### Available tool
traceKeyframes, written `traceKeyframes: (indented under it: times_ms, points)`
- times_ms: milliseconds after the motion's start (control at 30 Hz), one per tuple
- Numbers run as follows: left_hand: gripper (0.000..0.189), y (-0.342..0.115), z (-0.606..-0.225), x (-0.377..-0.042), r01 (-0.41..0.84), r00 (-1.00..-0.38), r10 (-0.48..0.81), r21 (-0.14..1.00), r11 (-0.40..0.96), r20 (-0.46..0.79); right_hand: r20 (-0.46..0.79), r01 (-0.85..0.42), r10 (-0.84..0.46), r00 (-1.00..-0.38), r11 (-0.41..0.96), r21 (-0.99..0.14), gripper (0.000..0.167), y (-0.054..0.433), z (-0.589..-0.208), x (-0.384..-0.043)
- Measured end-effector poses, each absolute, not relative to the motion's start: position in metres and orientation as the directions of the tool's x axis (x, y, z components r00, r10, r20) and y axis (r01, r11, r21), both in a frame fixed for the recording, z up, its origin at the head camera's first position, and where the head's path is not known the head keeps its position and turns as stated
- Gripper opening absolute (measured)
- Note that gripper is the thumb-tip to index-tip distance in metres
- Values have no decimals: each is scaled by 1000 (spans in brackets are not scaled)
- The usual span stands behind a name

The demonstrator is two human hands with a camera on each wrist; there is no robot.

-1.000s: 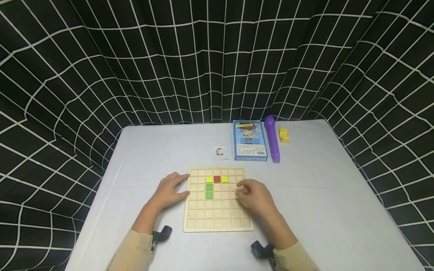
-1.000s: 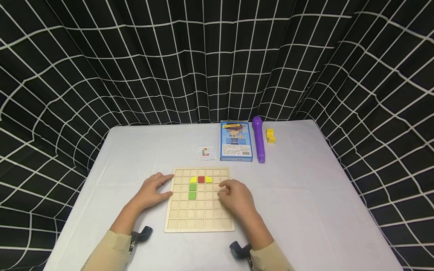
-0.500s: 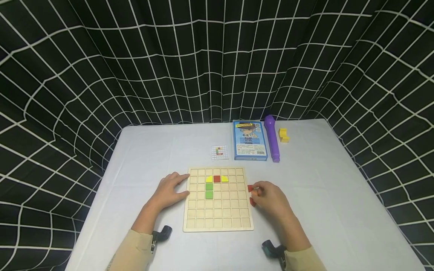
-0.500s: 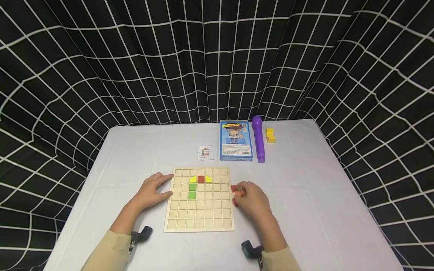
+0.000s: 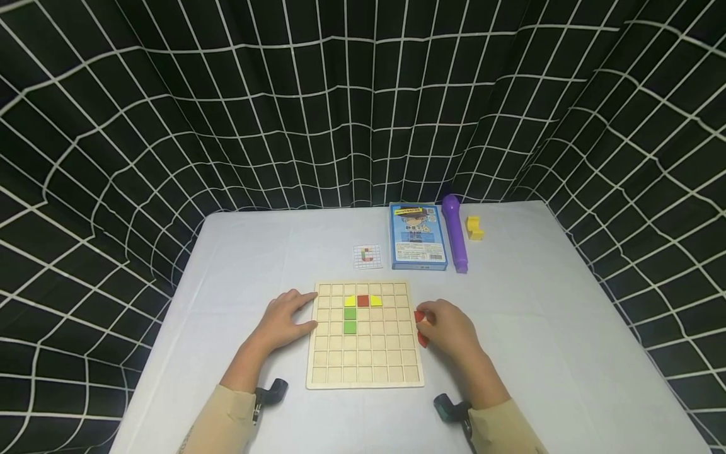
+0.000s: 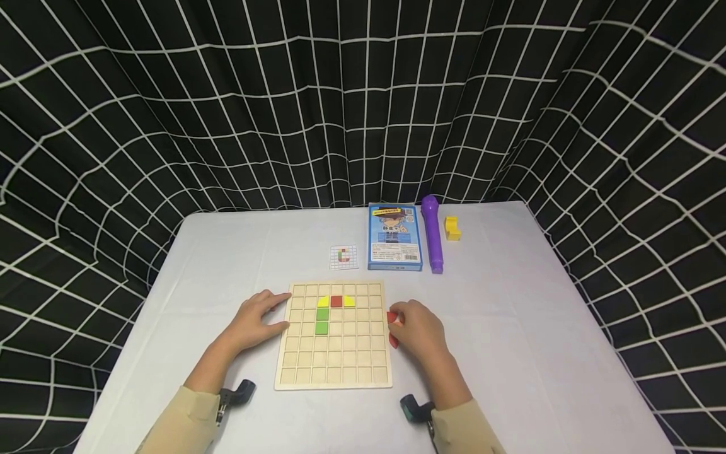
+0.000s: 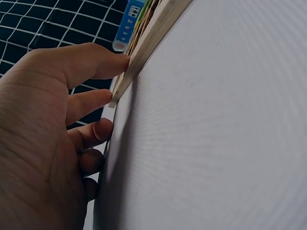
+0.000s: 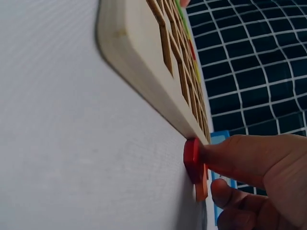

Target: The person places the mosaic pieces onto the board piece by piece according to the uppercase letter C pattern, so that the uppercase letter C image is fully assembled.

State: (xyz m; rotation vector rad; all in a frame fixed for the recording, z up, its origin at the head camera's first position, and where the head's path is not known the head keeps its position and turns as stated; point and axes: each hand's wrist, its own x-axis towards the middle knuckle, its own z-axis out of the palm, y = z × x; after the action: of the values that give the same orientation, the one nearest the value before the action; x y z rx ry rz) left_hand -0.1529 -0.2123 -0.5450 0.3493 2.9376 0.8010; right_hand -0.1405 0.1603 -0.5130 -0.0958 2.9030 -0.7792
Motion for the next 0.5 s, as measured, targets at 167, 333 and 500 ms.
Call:
traceKeyframes:
  times_ms: [167,333,500]
  points:
    - [68,-213,-545,-153,201,-971,241,510,836,-13,-122,-52,-125,-985,878,-476,35,157,-512,-146]
    - [69,-213,-546,-153,197,-972,236,512,836,-11,-117,-83,-149,-982,893,-442,26,157,-509,-150]
    - [69,-213,-548,-154,204,-971,241,510,836,-6,-81,-96,-149,-986,886,-454,16,160,-511,-152]
